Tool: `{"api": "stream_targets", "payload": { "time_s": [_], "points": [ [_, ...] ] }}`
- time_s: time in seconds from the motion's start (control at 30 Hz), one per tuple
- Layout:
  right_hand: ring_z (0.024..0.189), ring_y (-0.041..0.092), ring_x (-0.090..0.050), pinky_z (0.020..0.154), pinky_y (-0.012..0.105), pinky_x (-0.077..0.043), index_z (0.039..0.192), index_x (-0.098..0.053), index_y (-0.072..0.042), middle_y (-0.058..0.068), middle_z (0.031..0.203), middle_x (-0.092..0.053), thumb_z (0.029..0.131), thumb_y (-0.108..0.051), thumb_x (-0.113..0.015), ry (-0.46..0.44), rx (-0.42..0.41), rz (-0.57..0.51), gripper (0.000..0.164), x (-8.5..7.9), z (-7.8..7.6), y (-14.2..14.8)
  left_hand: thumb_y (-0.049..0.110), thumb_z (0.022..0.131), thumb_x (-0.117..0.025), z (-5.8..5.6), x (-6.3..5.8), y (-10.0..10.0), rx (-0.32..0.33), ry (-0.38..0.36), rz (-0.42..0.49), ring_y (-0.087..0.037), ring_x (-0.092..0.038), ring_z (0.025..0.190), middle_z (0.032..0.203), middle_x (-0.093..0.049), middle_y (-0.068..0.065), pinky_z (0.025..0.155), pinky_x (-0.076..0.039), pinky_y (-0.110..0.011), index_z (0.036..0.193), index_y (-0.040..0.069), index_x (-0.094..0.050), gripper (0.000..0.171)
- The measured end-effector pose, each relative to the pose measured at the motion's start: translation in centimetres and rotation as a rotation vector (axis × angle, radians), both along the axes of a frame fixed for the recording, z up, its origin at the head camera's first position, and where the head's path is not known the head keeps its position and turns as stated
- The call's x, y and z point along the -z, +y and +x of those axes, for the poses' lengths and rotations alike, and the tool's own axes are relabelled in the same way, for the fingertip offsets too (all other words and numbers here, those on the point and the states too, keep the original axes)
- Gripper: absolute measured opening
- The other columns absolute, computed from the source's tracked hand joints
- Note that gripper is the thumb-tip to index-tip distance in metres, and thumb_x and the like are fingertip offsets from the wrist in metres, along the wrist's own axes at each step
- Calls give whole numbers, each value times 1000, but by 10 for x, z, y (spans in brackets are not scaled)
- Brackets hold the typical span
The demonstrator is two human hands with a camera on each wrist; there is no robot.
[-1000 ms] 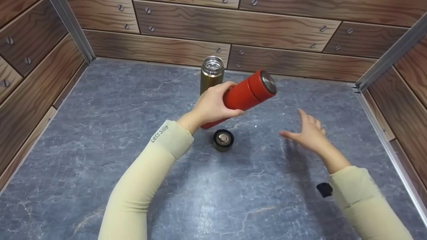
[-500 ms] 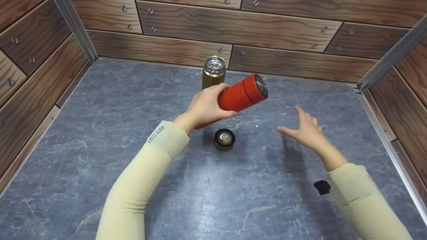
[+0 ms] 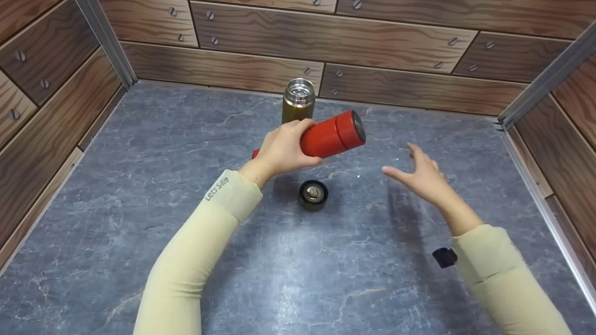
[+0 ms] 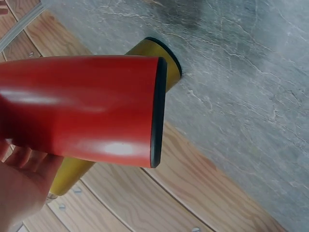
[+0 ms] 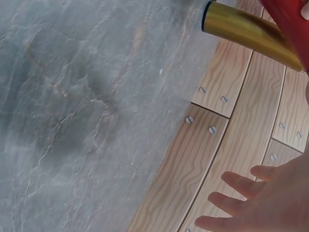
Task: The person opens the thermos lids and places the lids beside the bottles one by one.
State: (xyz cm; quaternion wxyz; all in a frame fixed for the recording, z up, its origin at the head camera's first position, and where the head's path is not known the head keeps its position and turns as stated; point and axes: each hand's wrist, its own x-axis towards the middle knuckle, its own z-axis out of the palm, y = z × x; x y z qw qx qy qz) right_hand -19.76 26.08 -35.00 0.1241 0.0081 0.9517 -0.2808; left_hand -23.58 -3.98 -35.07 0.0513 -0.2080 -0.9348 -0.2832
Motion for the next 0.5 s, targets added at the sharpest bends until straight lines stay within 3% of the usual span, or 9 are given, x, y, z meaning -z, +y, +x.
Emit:
{"api": "stream_targets", "payload": {
  "time_s": [0.3,0.5],
  "points": [
    [140,45,-8,107,65,-19,151,2,-9,24,154,-14,78,-70,-52,-18,-9,-72,109,-8,-4,-13,45,70,-72,2,1,2,4,6,-52,-17,-58,95,110,-61,-1,78,-50,-39,126,23,-52,64],
    [140,45,-15,109,61,-21,151,1,-8,26,153,-16,85,-64,-47,-45,-34,-158,98,-15,-8,-24,45,69,-72,3,0,4,8,28,-91,-19,-56,97,110,-61,-1,77,-51,-40,127,23,-51,65]
  ]
}}
